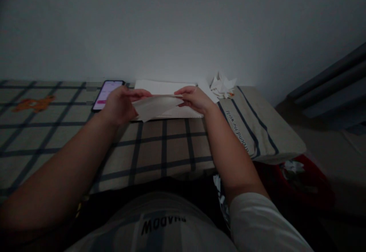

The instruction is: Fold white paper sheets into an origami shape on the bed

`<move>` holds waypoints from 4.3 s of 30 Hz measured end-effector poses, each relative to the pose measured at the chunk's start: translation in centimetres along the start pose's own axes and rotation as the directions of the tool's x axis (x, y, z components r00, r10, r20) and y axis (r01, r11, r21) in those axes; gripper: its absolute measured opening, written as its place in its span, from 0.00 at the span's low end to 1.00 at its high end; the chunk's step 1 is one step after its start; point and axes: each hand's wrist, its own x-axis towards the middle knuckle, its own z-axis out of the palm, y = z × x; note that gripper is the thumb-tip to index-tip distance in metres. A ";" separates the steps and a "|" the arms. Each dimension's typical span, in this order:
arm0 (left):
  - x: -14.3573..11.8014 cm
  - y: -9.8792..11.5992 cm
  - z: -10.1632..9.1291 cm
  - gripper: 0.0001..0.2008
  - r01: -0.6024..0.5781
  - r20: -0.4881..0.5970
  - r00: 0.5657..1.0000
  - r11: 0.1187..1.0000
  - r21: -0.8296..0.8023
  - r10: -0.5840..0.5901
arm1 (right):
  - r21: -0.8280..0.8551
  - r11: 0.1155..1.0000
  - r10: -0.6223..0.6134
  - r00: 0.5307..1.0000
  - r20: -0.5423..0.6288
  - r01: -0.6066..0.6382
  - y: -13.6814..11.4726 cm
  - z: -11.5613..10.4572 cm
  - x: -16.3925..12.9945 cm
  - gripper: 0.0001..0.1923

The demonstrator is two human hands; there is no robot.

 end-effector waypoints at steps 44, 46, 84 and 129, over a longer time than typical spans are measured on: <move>0.5 -3.6 2.1 0.15 -0.002 -0.229 0.970 0.946 0.324 0.080 | -0.241 0.968 -0.079 0.997 -0.017 0.072 0.7 3.9 -0.5 0.09; 0.6 -3.6 1.7 0.16 0.009 -0.219 0.974 0.955 0.297 0.059 | -0.219 0.973 -0.084 0.996 -0.010 0.080 0.7 4.0 -0.6 0.09; 0.9 -3.6 2.1 0.11 0.019 -0.355 0.933 0.976 0.216 0.061 | -0.226 0.970 -0.082 0.996 0.044 0.090 0.5 3.8 -0.7 0.11; 1.0 -3.1 1.5 0.11 -0.099 -0.357 0.907 0.937 0.336 0.224 | -0.316 0.933 -0.143 0.984 0.108 0.170 0.7 4.3 -0.9 0.15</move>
